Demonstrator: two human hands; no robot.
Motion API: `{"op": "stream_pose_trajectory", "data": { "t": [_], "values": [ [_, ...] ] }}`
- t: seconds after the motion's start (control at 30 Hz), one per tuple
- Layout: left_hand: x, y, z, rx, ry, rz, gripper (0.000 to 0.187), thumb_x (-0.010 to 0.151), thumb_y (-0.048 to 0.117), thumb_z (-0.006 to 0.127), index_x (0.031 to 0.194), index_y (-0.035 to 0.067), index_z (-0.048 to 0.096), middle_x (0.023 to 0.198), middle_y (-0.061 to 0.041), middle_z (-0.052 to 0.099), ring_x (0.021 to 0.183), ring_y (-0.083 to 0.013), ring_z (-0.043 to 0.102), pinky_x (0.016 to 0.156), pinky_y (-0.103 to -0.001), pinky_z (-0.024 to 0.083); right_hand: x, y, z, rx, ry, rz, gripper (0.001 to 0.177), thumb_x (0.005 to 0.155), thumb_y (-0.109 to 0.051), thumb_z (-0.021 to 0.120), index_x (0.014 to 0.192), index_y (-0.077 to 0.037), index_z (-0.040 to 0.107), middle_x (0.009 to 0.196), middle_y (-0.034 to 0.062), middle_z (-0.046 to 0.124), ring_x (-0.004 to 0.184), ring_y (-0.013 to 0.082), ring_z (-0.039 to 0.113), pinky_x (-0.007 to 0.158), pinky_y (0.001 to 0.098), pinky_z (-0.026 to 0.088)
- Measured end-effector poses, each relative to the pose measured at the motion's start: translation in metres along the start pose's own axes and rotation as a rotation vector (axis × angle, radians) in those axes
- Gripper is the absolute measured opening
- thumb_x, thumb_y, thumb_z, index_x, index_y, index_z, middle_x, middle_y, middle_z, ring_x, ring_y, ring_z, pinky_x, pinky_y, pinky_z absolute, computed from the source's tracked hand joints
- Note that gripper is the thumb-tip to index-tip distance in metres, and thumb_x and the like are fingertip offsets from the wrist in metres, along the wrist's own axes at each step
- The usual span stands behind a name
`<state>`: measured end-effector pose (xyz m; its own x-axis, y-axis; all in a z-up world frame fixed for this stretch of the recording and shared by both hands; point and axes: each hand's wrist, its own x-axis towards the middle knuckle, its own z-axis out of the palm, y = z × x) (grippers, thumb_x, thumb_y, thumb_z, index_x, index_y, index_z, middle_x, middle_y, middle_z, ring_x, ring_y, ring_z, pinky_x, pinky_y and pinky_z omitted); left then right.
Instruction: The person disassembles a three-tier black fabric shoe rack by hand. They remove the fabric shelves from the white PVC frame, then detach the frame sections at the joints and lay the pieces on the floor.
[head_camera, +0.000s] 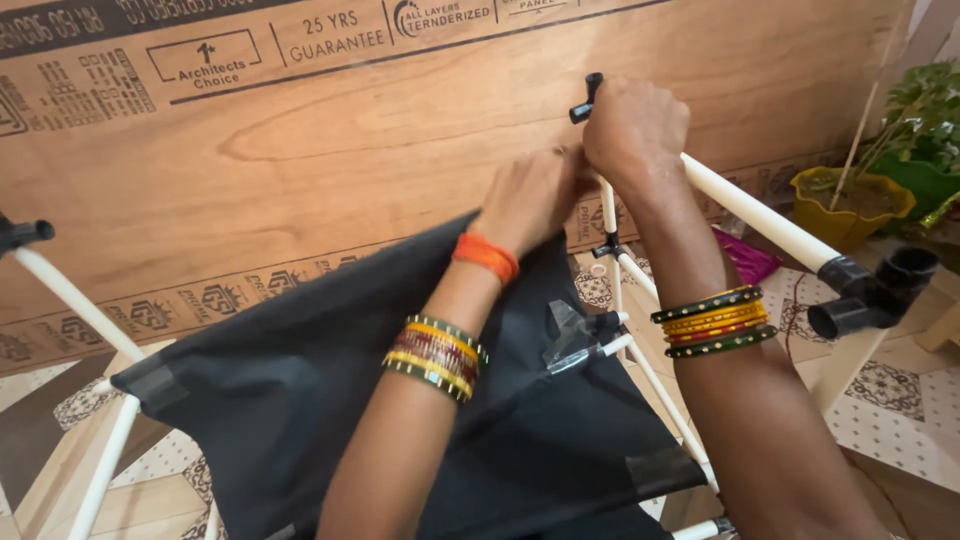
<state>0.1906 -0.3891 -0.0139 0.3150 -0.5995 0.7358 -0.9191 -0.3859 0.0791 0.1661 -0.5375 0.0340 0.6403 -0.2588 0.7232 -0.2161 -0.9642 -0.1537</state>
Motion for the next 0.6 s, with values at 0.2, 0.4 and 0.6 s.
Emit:
{"op": "stream_pose_trajectory", "data": {
  "t": [0.2, 0.4, 0.6],
  "values": [
    [-0.067, 0.034, 0.037, 0.278, -0.517, -0.125, 0.034, 0.073, 0.034, 0.080, 0.096, 0.010, 0.076, 0.105, -0.016, 0.073, 0.100, -0.0348, 0.071, 0.082, -0.046, 0.058, 0.002, -0.001, 0.007, -0.031, 0.001, -0.024, 0.013, 0.083, -0.007, 0.067, 0.092, -0.005, 0.077, 0.089, 0.0219, 0.075, 0.084, 0.0404, 0.073, 0.071, 0.0492, 0.057],
    [-0.173, 0.049, 0.102, 0.275, -0.592, -0.059, 0.016, 0.084, 0.019, 0.070, 0.097, 0.010, 0.070, 0.091, -0.015, 0.072, 0.085, -0.0315, 0.073, 0.070, -0.044, 0.057, -0.002, -0.001, 0.013, -0.125, 0.055, -0.065, 0.013, 0.085, -0.009, 0.069, 0.095, -0.006, 0.077, 0.090, 0.0175, 0.076, 0.084, 0.0361, 0.075, 0.068, 0.0462, 0.057],
    [-0.223, 0.057, 0.127, 0.591, -0.389, 0.148, 0.007, 0.090, 0.019, 0.067, 0.088, 0.013, 0.068, 0.082, -0.006, 0.066, 0.076, -0.0218, 0.066, 0.057, -0.036, 0.047, -0.010, -0.012, 0.006, -0.246, -0.019, -0.119, 0.015, 0.082, -0.009, 0.069, 0.093, -0.012, 0.079, 0.091, 0.0124, 0.076, 0.084, 0.0329, 0.075, 0.063, 0.0431, 0.057]
  ]
}}
